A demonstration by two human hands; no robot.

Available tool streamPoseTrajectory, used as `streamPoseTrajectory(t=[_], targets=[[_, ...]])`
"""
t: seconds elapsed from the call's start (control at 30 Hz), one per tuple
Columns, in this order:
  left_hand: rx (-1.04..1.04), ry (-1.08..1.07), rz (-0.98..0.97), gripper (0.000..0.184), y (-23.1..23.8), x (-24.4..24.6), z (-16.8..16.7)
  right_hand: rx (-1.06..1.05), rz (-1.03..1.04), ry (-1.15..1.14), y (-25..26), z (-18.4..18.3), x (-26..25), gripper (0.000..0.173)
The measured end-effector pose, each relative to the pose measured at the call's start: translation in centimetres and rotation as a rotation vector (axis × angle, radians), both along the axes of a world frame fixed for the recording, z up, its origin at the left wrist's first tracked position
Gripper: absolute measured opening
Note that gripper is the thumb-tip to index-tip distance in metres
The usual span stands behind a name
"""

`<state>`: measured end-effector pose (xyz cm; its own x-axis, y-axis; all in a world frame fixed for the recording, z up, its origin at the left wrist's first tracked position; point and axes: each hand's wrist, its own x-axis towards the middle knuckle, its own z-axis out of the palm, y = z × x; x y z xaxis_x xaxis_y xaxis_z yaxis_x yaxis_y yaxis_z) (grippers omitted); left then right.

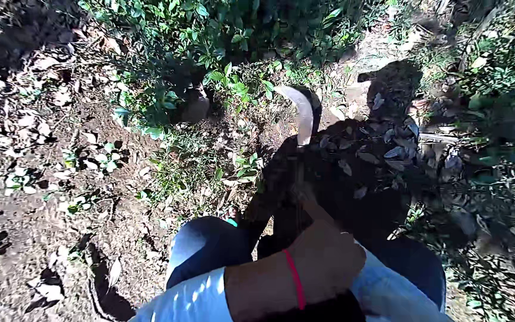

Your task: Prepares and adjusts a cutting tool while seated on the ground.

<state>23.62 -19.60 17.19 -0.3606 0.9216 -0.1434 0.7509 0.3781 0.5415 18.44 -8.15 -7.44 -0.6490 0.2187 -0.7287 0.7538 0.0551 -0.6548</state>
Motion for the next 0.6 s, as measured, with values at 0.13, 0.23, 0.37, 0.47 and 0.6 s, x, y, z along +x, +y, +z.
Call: streamPoseTrajectory(t=[0.13,0.23,0.37,0.47,0.6], targets=[[-0.063,-0.066,-0.045,0.012,0.0,0.4,0.4,-0.019,-0.241,0.016,0.6,0.0,-2.5,0.032],[-0.111,-0.054,-0.052,0.014,0.6,-0.2,-0.1,0.079,0.113,-0.131,-1.5,-2.4,6.8,0.046],[-0.137,-0.116,-0.088,0.017,1.2,-1.2,-0.2,0.057,0.191,-0.38,0.4,9.3,7.2,0.044],[-0.15,-0.084,-0.124,0.017,1.7,-1.2,0.1,0.025,-0.137,-0.226,2.1,6.0,3.2,0.04],[-0.134,-0.089,-0.104,0.015,2.1,-1.0,-0.7,0.027,-0.061,0.184,2.5,-2.4,5.4,0.037]])
